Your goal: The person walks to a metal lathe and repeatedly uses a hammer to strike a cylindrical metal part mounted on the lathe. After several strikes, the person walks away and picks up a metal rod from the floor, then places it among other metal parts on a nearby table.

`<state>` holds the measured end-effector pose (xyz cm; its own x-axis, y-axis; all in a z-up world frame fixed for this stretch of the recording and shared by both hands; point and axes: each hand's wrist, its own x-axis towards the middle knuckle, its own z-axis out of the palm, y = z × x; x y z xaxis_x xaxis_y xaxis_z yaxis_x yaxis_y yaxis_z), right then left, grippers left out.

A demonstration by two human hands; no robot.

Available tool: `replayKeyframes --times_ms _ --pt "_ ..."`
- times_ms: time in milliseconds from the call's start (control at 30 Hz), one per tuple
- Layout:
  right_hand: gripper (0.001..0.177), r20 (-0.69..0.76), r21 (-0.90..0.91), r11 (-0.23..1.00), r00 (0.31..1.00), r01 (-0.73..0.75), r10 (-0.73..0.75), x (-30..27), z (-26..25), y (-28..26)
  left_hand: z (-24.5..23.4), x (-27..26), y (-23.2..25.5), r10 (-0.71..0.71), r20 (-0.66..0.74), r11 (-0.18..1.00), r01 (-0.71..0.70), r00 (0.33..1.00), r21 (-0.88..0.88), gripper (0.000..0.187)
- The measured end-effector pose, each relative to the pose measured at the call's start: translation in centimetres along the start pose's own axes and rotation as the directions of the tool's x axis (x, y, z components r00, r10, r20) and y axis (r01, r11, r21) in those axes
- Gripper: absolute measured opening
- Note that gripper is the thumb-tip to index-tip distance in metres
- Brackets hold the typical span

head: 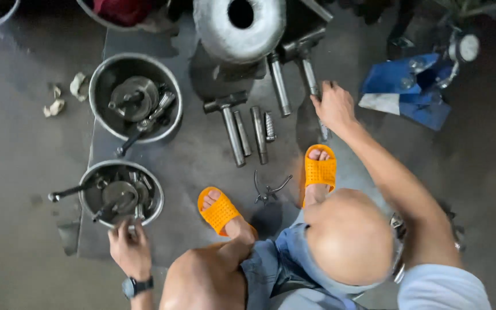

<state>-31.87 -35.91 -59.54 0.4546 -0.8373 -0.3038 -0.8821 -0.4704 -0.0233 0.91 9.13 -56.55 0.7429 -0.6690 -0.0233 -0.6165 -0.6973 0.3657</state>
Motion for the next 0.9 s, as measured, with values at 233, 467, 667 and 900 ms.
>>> replayKeyframes --times_ms 233,467,667,900 --pt "0.046 0.203 -0.096 0.988 0.969 -0.122 0.14 0.5 1.8 0.0 -1.4 1.9 11.6 -0.121 0.091 0.873 0.149 0.989 -0.465 0.007" --pt "0.044 0.246 -0.022 0.994 0.963 -0.105 0.107 0.9 1.7 3.5 7.5 12.4 22.5 0.111 0.113 0.676 0.009 0.987 -0.737 0.015" --pt "0.045 0.35 0.003 0.998 0.935 -0.056 0.051 -1.3 -1.2 6.0 17.1 20.5 28.6 -0.076 0.179 0.239 0.193 0.981 -0.952 0.044" --pt "0.033 0.335 0.369 0.927 0.94 -0.07 -0.063 -2.7 -5.0 5.8 29.8 21.8 23.9 -0.121 0.168 0.106 0.181 0.978 -0.978 0.046"
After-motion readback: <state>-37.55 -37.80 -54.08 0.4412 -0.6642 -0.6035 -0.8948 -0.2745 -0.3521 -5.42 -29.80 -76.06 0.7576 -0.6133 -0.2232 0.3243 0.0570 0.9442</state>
